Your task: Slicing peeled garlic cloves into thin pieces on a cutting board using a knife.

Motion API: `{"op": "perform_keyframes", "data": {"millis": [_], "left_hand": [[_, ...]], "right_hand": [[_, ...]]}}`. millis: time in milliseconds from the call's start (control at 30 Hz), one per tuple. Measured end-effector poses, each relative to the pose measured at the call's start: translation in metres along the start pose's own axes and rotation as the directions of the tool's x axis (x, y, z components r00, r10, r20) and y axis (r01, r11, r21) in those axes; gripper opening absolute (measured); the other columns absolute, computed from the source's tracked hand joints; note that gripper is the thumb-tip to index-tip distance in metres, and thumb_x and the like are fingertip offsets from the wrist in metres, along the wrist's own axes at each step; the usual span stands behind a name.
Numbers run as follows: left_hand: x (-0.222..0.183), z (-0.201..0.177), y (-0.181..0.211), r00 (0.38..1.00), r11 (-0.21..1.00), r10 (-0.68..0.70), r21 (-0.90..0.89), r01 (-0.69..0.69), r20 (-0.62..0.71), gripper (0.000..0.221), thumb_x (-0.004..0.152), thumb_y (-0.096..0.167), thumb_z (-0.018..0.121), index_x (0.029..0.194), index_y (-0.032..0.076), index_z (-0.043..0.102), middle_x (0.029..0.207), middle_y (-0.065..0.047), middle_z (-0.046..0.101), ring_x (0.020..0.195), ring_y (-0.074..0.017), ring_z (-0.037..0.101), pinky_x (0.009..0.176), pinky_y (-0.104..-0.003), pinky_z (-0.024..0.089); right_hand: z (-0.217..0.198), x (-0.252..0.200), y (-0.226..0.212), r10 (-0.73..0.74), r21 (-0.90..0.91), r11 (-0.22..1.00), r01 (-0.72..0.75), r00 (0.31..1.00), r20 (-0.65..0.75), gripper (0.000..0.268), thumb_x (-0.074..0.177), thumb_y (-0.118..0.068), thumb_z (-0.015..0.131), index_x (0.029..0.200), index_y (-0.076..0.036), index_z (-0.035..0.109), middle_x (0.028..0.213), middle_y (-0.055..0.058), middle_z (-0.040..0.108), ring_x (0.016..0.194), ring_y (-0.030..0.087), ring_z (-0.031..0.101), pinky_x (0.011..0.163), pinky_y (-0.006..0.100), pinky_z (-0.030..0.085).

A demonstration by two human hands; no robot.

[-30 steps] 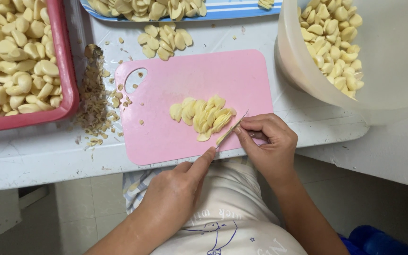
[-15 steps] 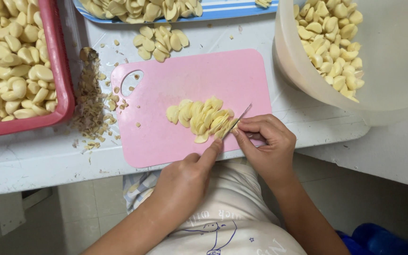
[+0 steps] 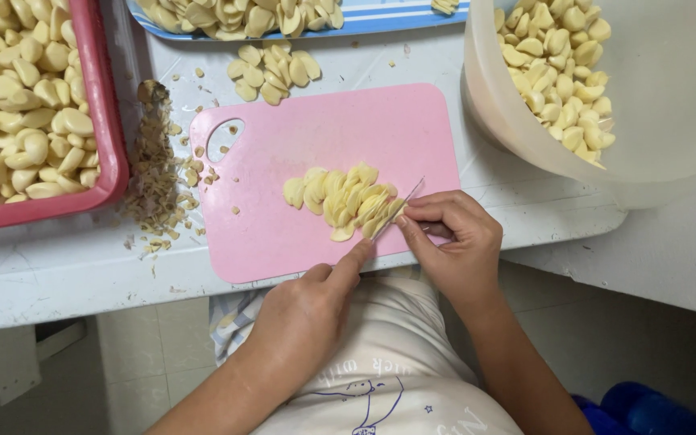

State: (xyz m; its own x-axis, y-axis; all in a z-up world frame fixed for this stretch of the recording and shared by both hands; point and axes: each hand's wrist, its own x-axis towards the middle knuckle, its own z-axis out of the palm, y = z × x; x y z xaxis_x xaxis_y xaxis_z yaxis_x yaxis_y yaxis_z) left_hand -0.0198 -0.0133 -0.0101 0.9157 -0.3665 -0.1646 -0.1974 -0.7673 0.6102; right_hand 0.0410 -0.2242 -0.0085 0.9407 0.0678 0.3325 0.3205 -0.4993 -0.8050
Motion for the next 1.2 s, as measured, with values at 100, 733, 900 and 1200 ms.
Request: {"op": "perform_keyframes", "data": {"millis": [100, 733, 900, 1200], "left_hand": [[-0.002, -0.002, 0.001, 1.0, 1.0, 0.013, 0.012, -0.012, -0.021, 0.072, 0.088, 0.008, 0.06, 0.158, 0.022, 0.049, 0.072, -0.01, 0.062, 0.047, -0.0457, 0.061, 0.043, -0.059, 0.047], [-0.015, -0.011, 0.002, 0.996, 0.997, 0.064, 0.051, -0.061, -0.064, 0.069, 0.091, 0.008, 0.063, 0.157, 0.02, 0.051, 0.073, -0.008, 0.06, 0.045, -0.0435, 0.061, 0.041, -0.057, 0.048], [-0.021, -0.01, 0.0, 0.999, 0.997, 0.039, 0.073, -0.036, -0.036, 0.069, 0.092, 0.013, 0.063, 0.16, 0.022, 0.049, 0.079, -0.009, 0.064, 0.046, -0.0464, 0.062, 0.04, -0.06, 0.05], [-0.015, -0.01, -0.004, 0.999, 0.999, 0.032, -0.023, -0.032, -0.006, 0.063, 0.096, 0.014, 0.063, 0.158, 0.022, 0.051, 0.077, -0.008, 0.066, 0.051, -0.0446, 0.064, 0.046, -0.058, 0.05]], "right_hand": [[0.001, -0.001, 0.003, 0.001, -0.012, 1.0, -0.001, 1.0, -0.01, 0.011, 0.088, 0.002, 0.085, 0.094, -0.001, 0.076, 0.096, 0.015, 0.073, 0.087, 0.016, 0.074, 0.075, 0.025, 0.068], [0.0, 0.002, -0.002, -0.002, -0.007, 1.0, 0.001, 1.0, -0.005, 0.011, 0.088, 0.005, 0.084, 0.093, 0.0, 0.076, 0.094, 0.014, 0.074, 0.086, 0.016, 0.074, 0.075, 0.025, 0.068], [0.001, 0.001, -0.001, -0.012, -0.032, 0.999, 0.012, 1.0, -0.01, 0.011, 0.088, 0.005, 0.084, 0.092, -0.001, 0.075, 0.092, 0.013, 0.074, 0.085, 0.017, 0.073, 0.073, 0.024, 0.066], [0.001, 0.001, 0.0, 0.006, -0.002, 1.0, -0.006, 1.0, -0.004, 0.011, 0.089, 0.004, 0.085, 0.094, 0.0, 0.076, 0.094, 0.014, 0.073, 0.086, 0.016, 0.073, 0.075, 0.024, 0.068]]}}
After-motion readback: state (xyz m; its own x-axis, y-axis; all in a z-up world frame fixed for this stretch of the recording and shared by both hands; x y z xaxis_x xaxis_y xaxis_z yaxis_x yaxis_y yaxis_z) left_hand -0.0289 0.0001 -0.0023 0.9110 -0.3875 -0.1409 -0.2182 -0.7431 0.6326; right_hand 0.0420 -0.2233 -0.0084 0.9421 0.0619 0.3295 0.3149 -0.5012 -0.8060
